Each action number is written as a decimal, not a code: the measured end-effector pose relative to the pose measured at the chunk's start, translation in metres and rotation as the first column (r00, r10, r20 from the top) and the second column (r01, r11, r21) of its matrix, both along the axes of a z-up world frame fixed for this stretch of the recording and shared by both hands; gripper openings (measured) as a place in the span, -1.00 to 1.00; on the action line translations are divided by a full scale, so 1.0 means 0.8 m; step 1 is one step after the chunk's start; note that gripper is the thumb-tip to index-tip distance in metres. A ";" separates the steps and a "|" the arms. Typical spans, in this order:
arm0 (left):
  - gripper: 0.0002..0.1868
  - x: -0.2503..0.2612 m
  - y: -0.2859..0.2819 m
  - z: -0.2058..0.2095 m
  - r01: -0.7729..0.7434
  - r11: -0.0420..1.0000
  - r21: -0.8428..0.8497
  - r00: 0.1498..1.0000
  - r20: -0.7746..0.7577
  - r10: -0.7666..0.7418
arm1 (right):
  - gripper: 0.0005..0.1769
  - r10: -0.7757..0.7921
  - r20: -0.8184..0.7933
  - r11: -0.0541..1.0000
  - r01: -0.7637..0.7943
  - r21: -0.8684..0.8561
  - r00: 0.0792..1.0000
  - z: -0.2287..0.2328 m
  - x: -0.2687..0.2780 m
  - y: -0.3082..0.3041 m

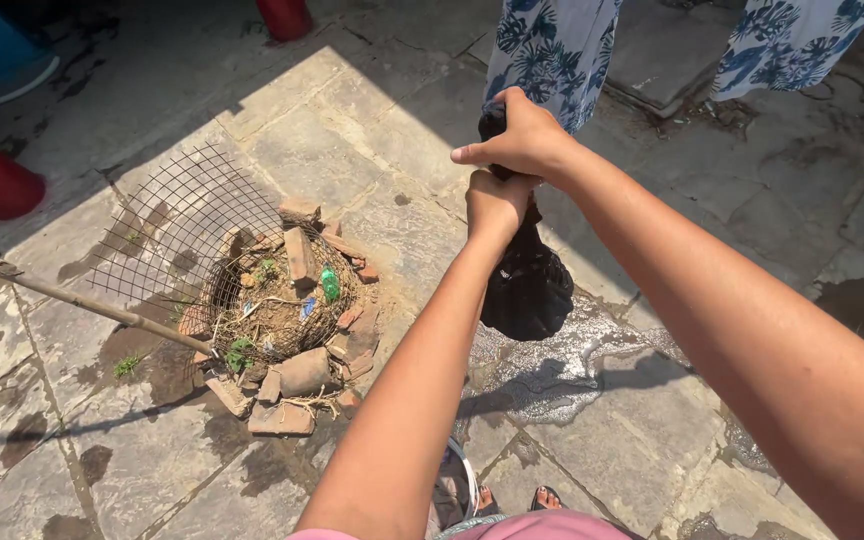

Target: The recorder operates a semi-automatic washing machine and then wrings out a pair of trousers by hand before hanging them up to dry.

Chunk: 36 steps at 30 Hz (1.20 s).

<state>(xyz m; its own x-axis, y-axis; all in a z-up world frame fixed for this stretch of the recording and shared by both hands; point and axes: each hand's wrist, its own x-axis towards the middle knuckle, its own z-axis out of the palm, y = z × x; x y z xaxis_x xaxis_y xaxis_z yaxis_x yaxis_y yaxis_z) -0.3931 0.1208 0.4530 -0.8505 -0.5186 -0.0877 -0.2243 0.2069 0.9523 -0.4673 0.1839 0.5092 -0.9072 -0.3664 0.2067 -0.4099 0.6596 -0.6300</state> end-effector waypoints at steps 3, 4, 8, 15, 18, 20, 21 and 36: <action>-0.76 -0.023 -0.028 0.018 0.198 0.881 0.430 0.963 -0.252 -0.094 | -0.10 0.339 0.026 0.937 -0.335 -0.098 0.940 0.032 -0.011 0.038; -0.77 -0.024 -0.036 0.039 0.322 0.792 0.518 0.941 -0.266 -0.208 | -0.21 0.386 -0.058 0.916 -0.390 -0.096 0.921 0.049 -0.003 0.053; -0.78 -0.041 -0.060 0.080 0.609 0.407 0.681 0.728 -0.276 -0.628 | -0.18 0.478 -0.827 0.877 -0.114 0.466 0.296 0.094 0.035 0.098; -0.73 -0.017 -0.049 0.084 0.660 0.133 0.739 0.375 -0.172 -0.911 | -0.61 0.663 -0.742 0.721 -0.346 0.601 0.092 0.071 0.003 0.123; -0.68 0.003 -0.047 0.077 0.637 0.259 0.726 0.528 -0.167 -0.832 | -0.72 0.749 -0.620 0.653 -0.106 0.750 0.235 0.064 -0.005 0.124; -0.67 0.000 -0.060 0.058 0.728 0.281 0.626 0.514 -0.226 -0.827 | -0.73 0.663 -0.712 0.741 -0.071 0.667 0.231 0.064 -0.012 0.127; -0.67 -0.007 -0.059 0.047 0.729 0.282 0.624 0.514 -0.227 -0.827 | -0.73 0.663 -0.713 0.742 -0.070 0.667 0.228 0.055 -0.015 0.127; -0.58 -0.027 -0.031 0.011 0.109 0.410 -0.905 0.908 -0.078 -0.411 | -0.83 -0.248 0.100 0.968 0.245 0.047 0.963 -0.034 0.080 0.085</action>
<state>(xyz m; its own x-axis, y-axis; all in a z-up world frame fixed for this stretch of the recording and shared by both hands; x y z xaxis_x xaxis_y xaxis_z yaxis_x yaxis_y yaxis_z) -0.4147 0.0962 0.4617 -0.8642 0.0658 0.4989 0.2038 0.9522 0.2276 -0.4030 0.2519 0.4819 -0.9862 -0.1337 0.0973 -0.1650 0.7535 -0.6365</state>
